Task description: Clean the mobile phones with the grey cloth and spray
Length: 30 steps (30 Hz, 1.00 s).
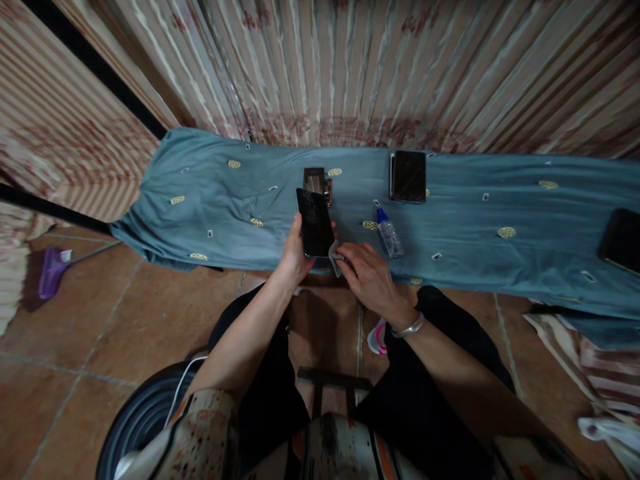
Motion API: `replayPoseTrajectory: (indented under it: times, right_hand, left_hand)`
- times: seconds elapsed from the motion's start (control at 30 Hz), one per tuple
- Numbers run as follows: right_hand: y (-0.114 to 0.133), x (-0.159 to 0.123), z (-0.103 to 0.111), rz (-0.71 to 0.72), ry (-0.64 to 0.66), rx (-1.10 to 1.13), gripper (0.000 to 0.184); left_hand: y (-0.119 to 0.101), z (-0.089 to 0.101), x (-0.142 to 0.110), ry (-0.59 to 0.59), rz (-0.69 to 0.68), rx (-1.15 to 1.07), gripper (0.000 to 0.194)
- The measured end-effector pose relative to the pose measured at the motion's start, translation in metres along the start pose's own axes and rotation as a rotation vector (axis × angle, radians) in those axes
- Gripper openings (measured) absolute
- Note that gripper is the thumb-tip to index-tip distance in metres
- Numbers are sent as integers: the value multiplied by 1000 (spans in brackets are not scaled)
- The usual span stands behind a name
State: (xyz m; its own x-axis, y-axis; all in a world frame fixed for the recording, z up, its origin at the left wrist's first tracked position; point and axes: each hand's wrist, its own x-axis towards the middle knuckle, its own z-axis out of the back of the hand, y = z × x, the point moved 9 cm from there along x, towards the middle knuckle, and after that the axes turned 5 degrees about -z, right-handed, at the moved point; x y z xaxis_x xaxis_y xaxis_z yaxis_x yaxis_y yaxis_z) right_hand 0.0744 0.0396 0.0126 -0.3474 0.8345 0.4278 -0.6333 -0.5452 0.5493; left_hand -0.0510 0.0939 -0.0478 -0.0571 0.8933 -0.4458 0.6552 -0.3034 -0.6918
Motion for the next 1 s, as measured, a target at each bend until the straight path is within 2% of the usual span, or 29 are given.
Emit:
replayPoseTrajectory:
  times: [0.27,0.5,0.7,0.8,0.87,1.0]
  right_hand:
    - [12,3,-3,74,-23,-113,28]
    - [29,9,-3,151,-84,-64,27]
    - [40,13,-7,152,-73,-9,29]
    - [45,14,-7,170,-83,16,32]
    - [45,15,-9,166,-81,30,34]
    - [38,18,-14,113,-35,43,41]
  left_hand:
    - [1,-2,2,34,-27,-16,67]
    - [6,-2,-2,-22,-9,15,70]
    - [15,-6,-10,2,71,27,72]
    - [17,-4,-13,4,101,53,80]
    - [15,-4,-14,20,77,63,83]
    - [11,-10,-16,49,31,10,75]
